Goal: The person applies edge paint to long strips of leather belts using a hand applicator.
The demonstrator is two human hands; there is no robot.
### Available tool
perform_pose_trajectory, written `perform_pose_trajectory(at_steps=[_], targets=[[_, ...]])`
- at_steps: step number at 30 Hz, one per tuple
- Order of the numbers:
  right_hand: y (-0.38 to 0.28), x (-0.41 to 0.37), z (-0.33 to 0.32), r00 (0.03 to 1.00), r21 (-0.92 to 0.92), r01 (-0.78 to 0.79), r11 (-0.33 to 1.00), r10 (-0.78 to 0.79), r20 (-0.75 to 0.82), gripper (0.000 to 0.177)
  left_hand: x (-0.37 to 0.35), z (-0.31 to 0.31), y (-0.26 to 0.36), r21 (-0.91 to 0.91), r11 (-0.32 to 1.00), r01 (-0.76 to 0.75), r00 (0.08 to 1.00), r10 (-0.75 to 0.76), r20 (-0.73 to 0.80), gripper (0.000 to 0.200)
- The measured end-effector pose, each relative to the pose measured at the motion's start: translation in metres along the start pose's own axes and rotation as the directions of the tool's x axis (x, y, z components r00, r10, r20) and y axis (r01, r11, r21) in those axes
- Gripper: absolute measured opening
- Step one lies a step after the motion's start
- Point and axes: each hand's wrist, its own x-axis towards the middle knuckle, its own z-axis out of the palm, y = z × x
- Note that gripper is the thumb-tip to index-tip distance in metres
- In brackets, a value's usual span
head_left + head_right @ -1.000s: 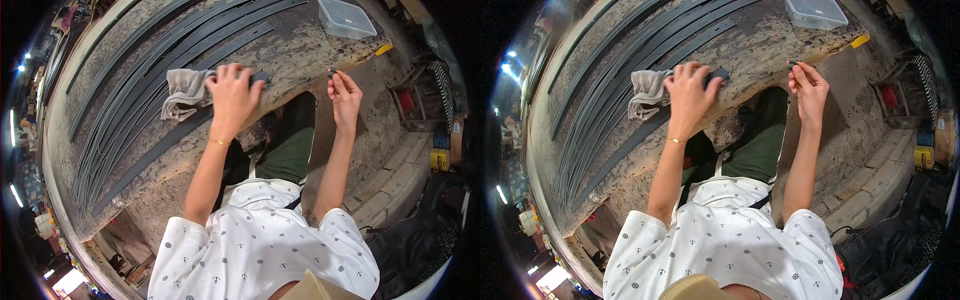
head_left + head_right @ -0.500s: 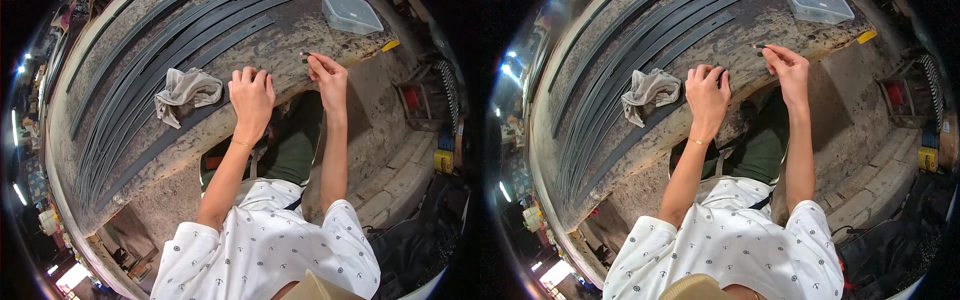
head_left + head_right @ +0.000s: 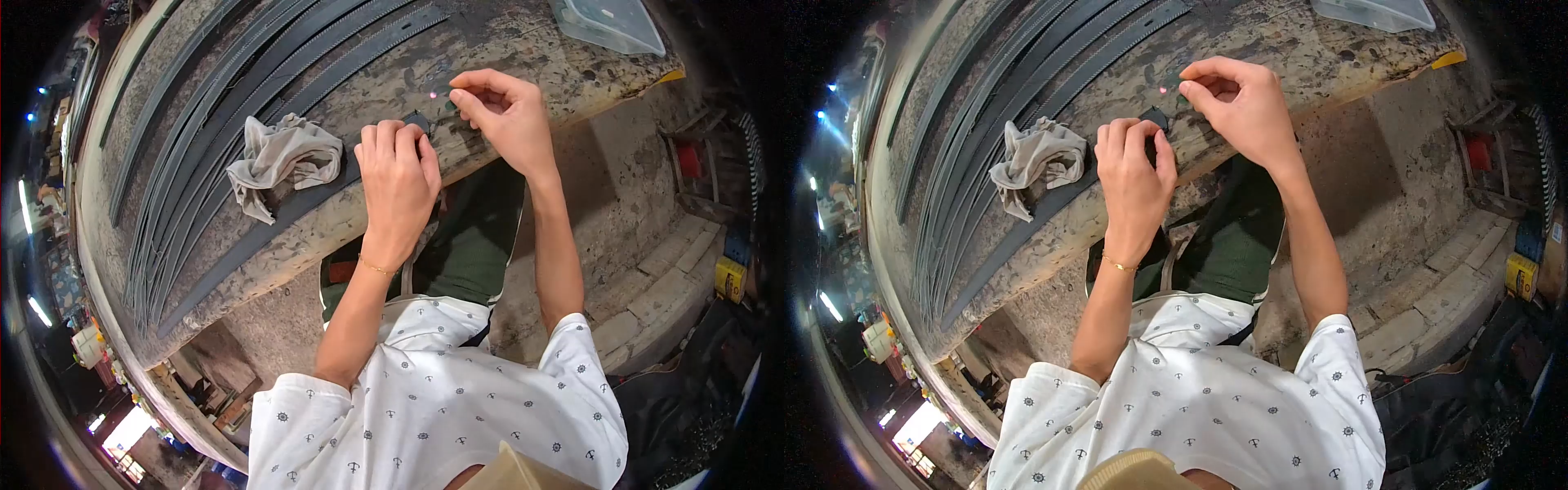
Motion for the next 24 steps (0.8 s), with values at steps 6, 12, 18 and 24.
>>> perform_pose_trajectory(at_steps=[6,12,18,24], targets=[[0.005,-0.002,-0.005,0.998,-0.019,0.022,1.0,-0.021,0.054,0.013,0.0,-0.001,0.001,-0.012,0.999,0.038,0.999,-0.038,0.019,0.014],[0.0,0.003,-0.01,0.999,0.066,-0.02,0.998,0.018,0.027,0.013,0.003,0.002,0.017,0.052,0.985,0.162,0.987,-0.163,0.011,0.018],[-0.001,0.002,-0.007,1.0,0.034,0.02,0.999,-0.021,0.01,0.012,0.007,0.002,0.017,0.108,0.981,0.16,0.985,-0.166,0.052,0.014],[-0.002,-0.001,-0.007,0.999,-0.01,-0.004,1.0,0.004,0.04,0.012,0.005,-0.003,0.011,0.042,0.995,0.095,0.995,-0.095,0.003,0.009]])
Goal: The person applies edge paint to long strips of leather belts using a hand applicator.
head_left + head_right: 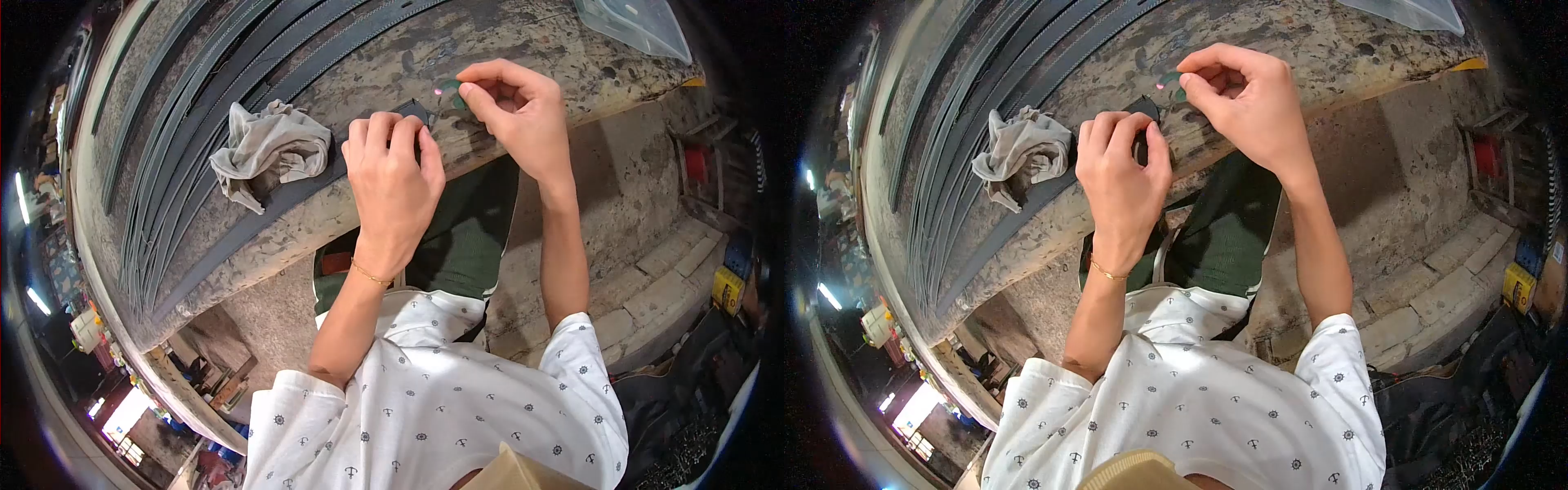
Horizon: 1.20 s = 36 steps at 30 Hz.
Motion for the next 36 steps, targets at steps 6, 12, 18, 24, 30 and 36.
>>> perform_pose_trajectory(at_steps=[6,12,18,24,30,36], targets=[[0.004,0.0,0.002,0.998,-0.09,0.059,0.994,-0.057,0.025,0.01,-0.006,0.0,-0.009,-0.079,0.997,-0.015,0.999,0.017,0.029,0.014],[0.001,0.0,0.0,1.0,-0.022,-0.022,0.999,0.022,0.008,0.011,-0.006,0.002,-0.002,-0.063,0.998,0.023,0.999,-0.025,-0.034,0.015],[-0.002,0.002,-0.001,1.0,-0.007,-0.027,1.0,0.027,0.006,0.011,-0.002,0.007,0.008,0.023,0.998,0.065,0.996,-0.064,-0.063,0.012],[0.0,0.0,0.004,1.0,-0.049,0.01,0.999,-0.01,-0.004,0.01,-0.004,0.004,0.002,-0.005,1.0,0.025,0.998,-0.026,-0.061,0.011],[-0.001,-0.004,0.004,0.995,-0.135,0.092,0.987,-0.086,0.053,0.009,-0.007,0.006,-0.003,-0.02,1.0,0.0,0.998,-0.001,-0.066,0.012],[-0.005,-0.003,0.003,0.977,-0.198,0.184,0.963,-0.157,0.145,0.01,-0.011,0.009,-0.008,-0.029,0.999,-0.018,0.999,0.017,-0.042,0.018]])
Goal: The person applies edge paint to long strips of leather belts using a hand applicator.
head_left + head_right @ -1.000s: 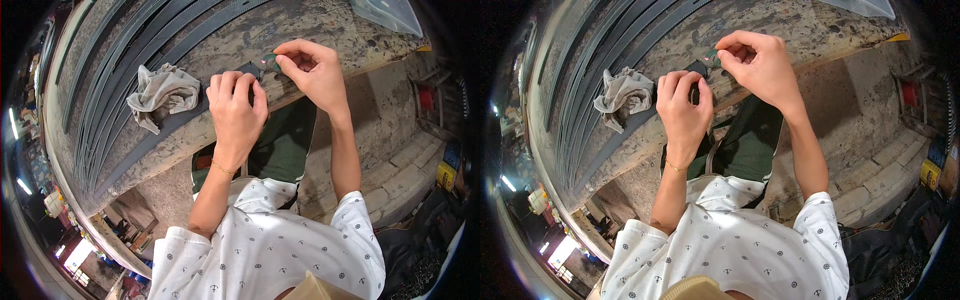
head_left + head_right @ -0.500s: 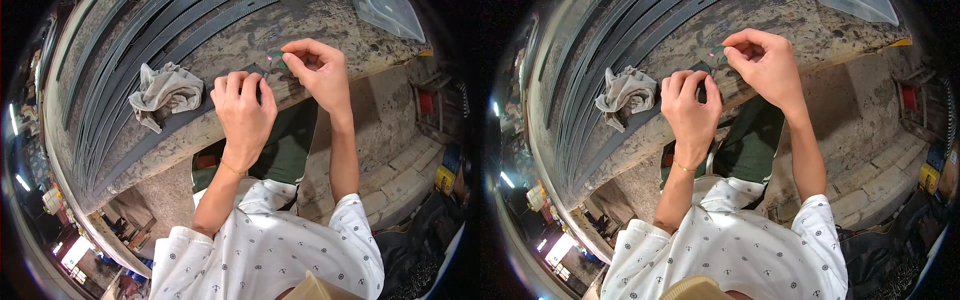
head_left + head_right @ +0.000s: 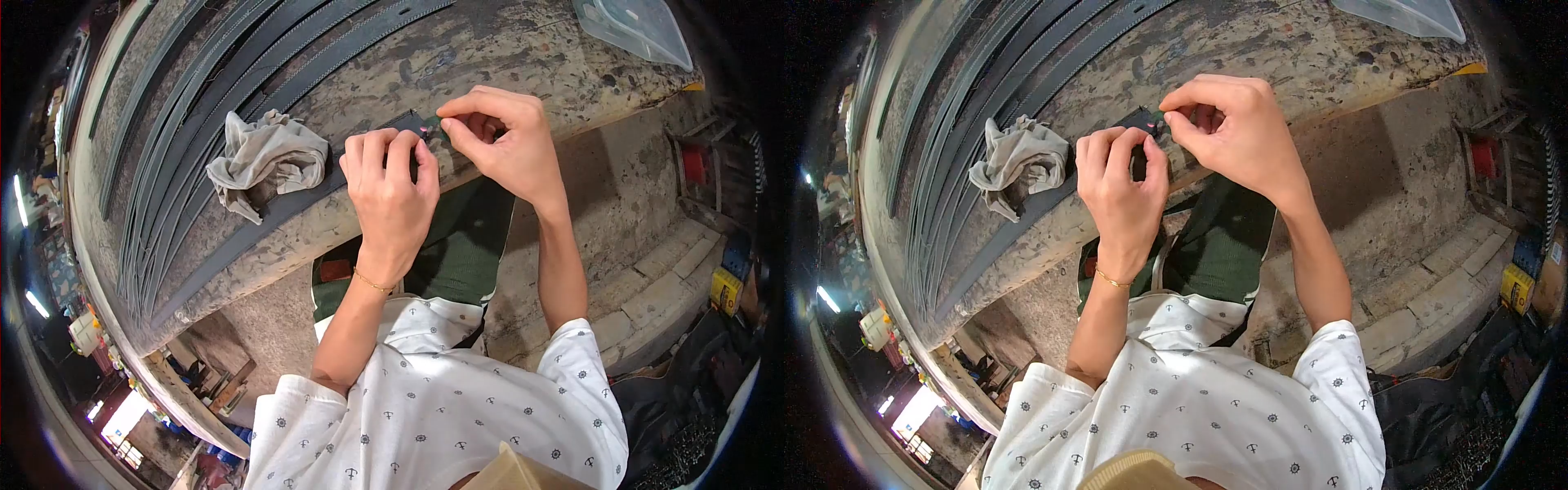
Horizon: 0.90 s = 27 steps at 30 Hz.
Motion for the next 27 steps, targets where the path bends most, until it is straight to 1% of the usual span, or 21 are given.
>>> perform_pose_trajectory(at_steps=[2,11,13,17,19,25,26,27], targets=[[0.0012,-0.0002,0.0002,0.999,-0.027,0.038,0.999,-0.037,0.023,0.01,-0.0005,0.0002,-0.0001,0.002,1.0,-0.007,1.0,0.007,-0.002,0.019],[-0.0006,-0.0003,0.0,0.998,-0.048,0.037,0.998,-0.035,0.049,0.01,-0.0005,0.0006,0.0005,-0.002,1.0,-0.017,0.999,0.017,-0.027,0.02],[-0.0007,-0.0003,0.0001,0.998,-0.044,0.036,0.998,-0.034,0.05,0.01,0.0021,-0.0004,0.0029,0.003,1.0,-0.018,0.998,0.018,-0.06,0.015],[-0.0003,-0.0006,0.0006,0.998,-0.046,0.039,0.998,-0.037,0.051,0.01,0.0017,-0.0004,0.0021,0.014,1.0,-0.025,0.998,0.026,-0.061,0.015],[-0.0001,-0.0007,0.0006,0.998,-0.051,0.041,0.998,-0.038,0.052,0.01,-0.0016,0.001,-0.0007,0.011,0.999,-0.032,0.999,0.033,-0.043,0.02],[0.0003,-0.0006,0.0015,0.997,-0.065,0.059,0.996,-0.056,0.048,0.01,-0.0011,0.0008,0.0,0.008,0.999,-0.032,0.998,0.032,-0.046,0.021],[0.0001,-0.0007,0.0013,0.997,-0.068,0.057,0.996,-0.054,0.049,0.01,-0.0001,0.0001,0.0008,0.009,0.999,-0.032,0.998,0.032,-0.047,0.021],[0.0,-0.0009,0.001,0.997,-0.068,0.058,0.996,-0.055,0.049,0.01,0.0015,-0.0012,0.0022,0.004,1.0,-0.028,0.998,0.028,-0.059,0.017]])
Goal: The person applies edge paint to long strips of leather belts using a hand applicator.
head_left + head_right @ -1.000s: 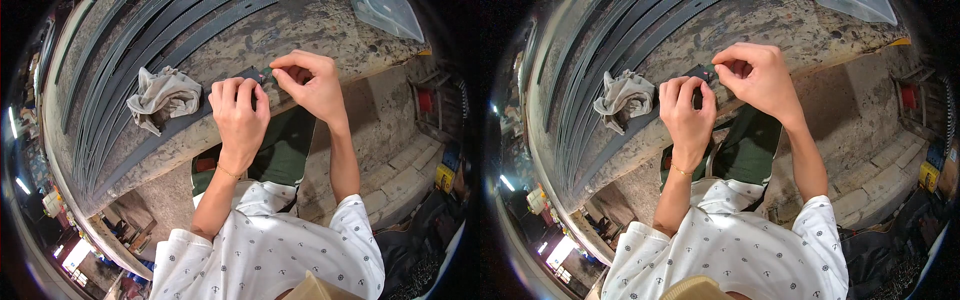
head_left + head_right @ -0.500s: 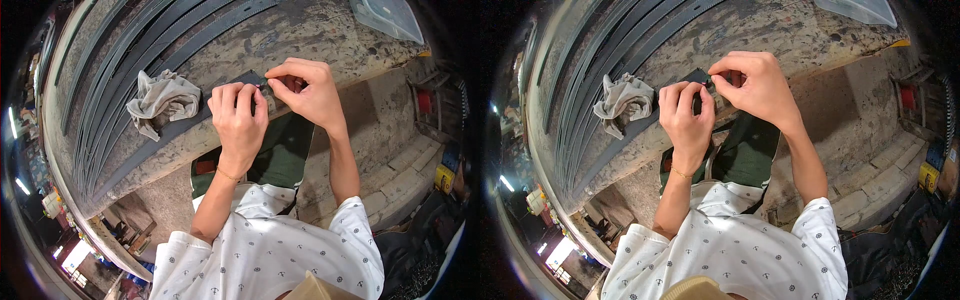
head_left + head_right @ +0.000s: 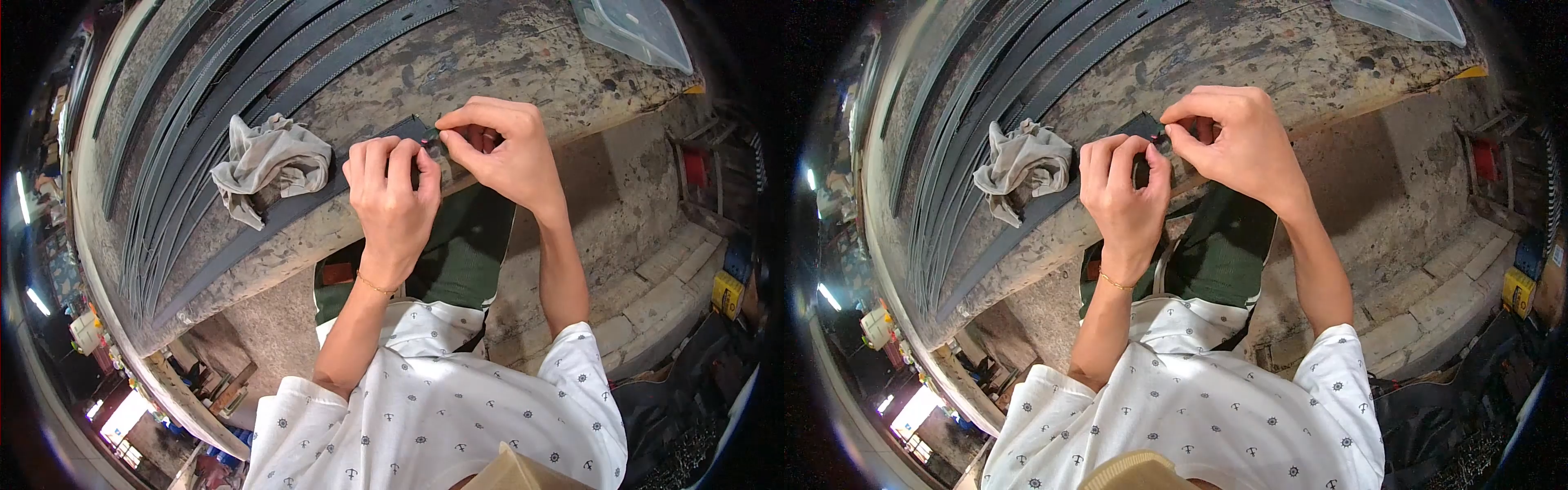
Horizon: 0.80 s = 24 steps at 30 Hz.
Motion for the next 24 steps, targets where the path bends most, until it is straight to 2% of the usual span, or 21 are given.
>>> perform_pose_trajectory(at_steps=[2,4,5,8,9,11,12,14,19,24], targets=[[0.0,0.0,0.0,0.995,0.088,-0.074,0.993,0.079,-0.059,0.009,0.001,-0.002,0.001,-0.003,1.0,0.004,1.0,-0.004,-0.014,0.013],[0.004,-0.001,0.001,0.987,0.146,-0.102,0.984,0.119,-0.113,0.009,0.001,-0.005,0.001,-0.151,0.98,0.126,0.99,-0.135,-0.049,0.011],[0.005,-0.001,0.001,0.973,0.204,-0.127,0.971,0.162,-0.163,0.009,-0.001,-0.007,0.0,-0.204,0.962,0.183,0.982,-0.189,-0.012,0.016],[0.007,0.0,0.0,0.956,0.315,-0.151,0.937,0.22,-0.195,0.011,-0.004,-0.009,-0.006,-0.228,0.956,0.182,0.983,-0.178,0.04,0.016],[0.006,0.0,-0.001,0.958,0.3,-0.151,0.942,0.214,-0.191,0.012,-0.002,-0.007,-0.005,-0.228,0.956,0.183,0.983,-0.179,0.038,0.016],[0.006,0.001,-0.001,0.955,0.316,-0.158,0.935,0.226,-0.191,0.012,0.003,-0.003,0.001,-0.153,0.986,0.06,0.998,-0.06,0.005,0.018],[0.005,0.001,-0.001,0.951,0.332,-0.168,0.928,0.241,-0.192,0.012,0.004,-0.004,0.002,-0.153,0.986,0.06,0.998,-0.06,0.003,0.018],[0.005,0.001,-0.002,0.953,0.326,-0.172,0.93,0.241,-0.186,0.012,0.004,-0.006,0.002,-0.071,0.997,0.035,0.991,-0.026,0.129,0.02],[0.006,0.001,-0.002,0.956,0.325,-0.176,0.929,0.24,-0.168,0.011,0.003,-0.001,0.003,-0.004,1.0,0.026,0.997,-0.026,0.077,0.019],[0.006,-0.001,0.0,0.979,0.214,-0.139,0.967,0.167,-0.117,0.009,0.0,-0.002,0.0,-0.028,0.999,0.031,0.998,-0.03,0.06,0.016]])
